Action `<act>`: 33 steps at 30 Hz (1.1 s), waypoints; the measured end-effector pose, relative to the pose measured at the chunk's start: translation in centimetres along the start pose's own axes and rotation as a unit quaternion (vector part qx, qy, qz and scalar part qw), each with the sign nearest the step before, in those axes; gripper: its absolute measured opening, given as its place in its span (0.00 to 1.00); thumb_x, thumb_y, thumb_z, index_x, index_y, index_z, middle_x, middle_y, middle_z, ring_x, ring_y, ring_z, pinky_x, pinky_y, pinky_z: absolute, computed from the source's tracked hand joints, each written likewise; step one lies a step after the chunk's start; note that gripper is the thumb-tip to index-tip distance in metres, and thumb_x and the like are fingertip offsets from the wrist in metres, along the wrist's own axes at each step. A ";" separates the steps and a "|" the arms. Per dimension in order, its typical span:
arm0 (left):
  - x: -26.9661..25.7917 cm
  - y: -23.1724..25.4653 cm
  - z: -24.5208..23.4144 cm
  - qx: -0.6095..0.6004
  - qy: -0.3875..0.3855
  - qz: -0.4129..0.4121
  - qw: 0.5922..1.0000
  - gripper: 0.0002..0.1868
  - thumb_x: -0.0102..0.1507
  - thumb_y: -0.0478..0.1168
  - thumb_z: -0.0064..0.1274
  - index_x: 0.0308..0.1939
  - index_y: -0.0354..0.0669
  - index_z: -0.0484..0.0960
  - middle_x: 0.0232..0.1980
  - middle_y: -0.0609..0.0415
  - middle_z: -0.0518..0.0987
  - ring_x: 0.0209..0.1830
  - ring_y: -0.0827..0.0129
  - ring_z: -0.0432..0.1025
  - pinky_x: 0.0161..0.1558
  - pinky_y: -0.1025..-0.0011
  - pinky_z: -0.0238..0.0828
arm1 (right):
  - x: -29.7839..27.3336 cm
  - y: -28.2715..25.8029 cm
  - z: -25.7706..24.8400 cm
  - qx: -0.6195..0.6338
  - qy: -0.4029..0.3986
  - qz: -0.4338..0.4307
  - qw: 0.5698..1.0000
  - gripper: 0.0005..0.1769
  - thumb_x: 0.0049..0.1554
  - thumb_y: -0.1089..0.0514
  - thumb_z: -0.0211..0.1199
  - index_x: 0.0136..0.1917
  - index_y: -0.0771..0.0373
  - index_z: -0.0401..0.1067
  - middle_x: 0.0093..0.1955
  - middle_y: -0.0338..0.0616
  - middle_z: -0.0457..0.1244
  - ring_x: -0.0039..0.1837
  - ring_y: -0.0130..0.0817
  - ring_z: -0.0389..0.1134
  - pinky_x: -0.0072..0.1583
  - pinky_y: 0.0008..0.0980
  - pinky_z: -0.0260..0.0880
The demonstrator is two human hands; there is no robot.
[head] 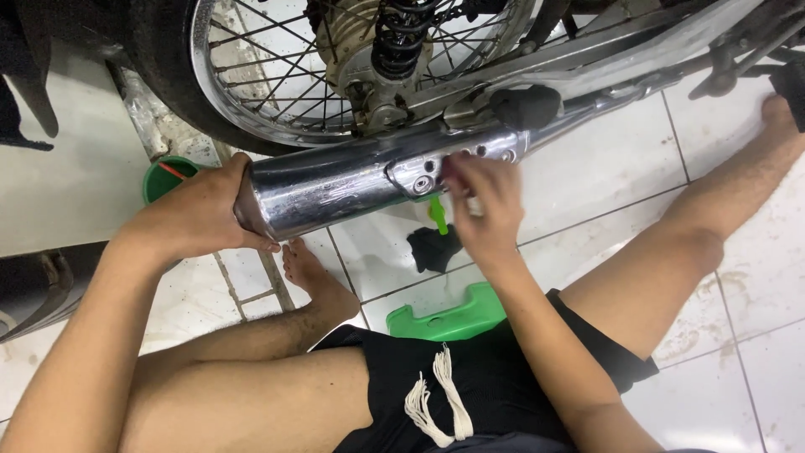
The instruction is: The person cleans a motorcycle exhaust pipe using a black cloth, a green-handled brush, and a reddish abrasive pad. They wipe the chrome surface, scrub the perforated section with the brush, and rub the pad over the pipe while holding it steady with the other hand.
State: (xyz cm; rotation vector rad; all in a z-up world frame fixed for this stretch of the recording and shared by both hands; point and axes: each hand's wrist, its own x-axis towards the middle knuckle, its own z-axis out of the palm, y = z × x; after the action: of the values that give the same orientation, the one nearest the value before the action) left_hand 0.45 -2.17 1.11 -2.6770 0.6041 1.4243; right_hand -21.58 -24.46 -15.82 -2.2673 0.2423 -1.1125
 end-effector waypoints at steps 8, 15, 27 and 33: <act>0.5 -0.7 0.5 0.002 0.017 0.022 1.000 0.47 0.42 0.50 0.77 0.60 0.48 0.68 0.57 0.49 0.79 0.56 0.58 0.73 0.49 0.62 0.70 | 2.4 -2.9 0.4 -0.015 0.004 0.085 0.996 0.09 0.63 0.57 0.68 0.55 0.61 0.76 0.50 0.42 0.70 0.53 0.38 0.66 0.58 0.35 0.66; -0.6 -0.4 0.4 0.035 0.038 0.090 0.995 0.50 0.45 0.49 0.77 0.63 0.31 0.69 0.59 0.30 0.79 0.66 0.38 0.72 0.62 0.46 0.71 | 2.4 -2.7 2.6 0.037 0.039 0.043 0.998 0.13 0.58 0.64 0.72 0.56 0.59 0.77 0.53 0.42 0.70 0.55 0.43 0.68 0.58 0.40 0.67; 0.8 -1.8 0.8 0.027 0.060 0.111 0.992 0.50 0.42 0.51 0.78 0.61 0.32 0.71 0.55 0.31 0.81 0.62 0.38 0.74 0.59 0.46 0.73 | 2.5 -3.3 2.6 0.001 0.055 0.081 0.995 0.10 0.62 0.63 0.67 0.57 0.62 0.74 0.52 0.45 0.67 0.54 0.44 0.65 0.57 0.41 0.64; 0.0 -1.1 0.5 0.028 0.054 0.105 0.993 0.49 0.43 0.49 0.78 0.61 0.30 0.71 0.57 0.30 0.81 0.63 0.38 0.74 0.59 0.47 0.73 | 1.9 -4.3 3.5 0.045 0.055 0.069 0.995 0.08 0.60 0.61 0.68 0.54 0.60 0.77 0.44 0.40 0.66 0.45 0.40 0.64 0.52 0.38 0.65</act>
State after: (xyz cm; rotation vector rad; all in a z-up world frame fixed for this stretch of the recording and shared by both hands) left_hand 0.43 -0.99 0.69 -2.7285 0.9453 1.2876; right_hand -18.08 -20.19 -13.75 -2.0811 0.3790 -1.1536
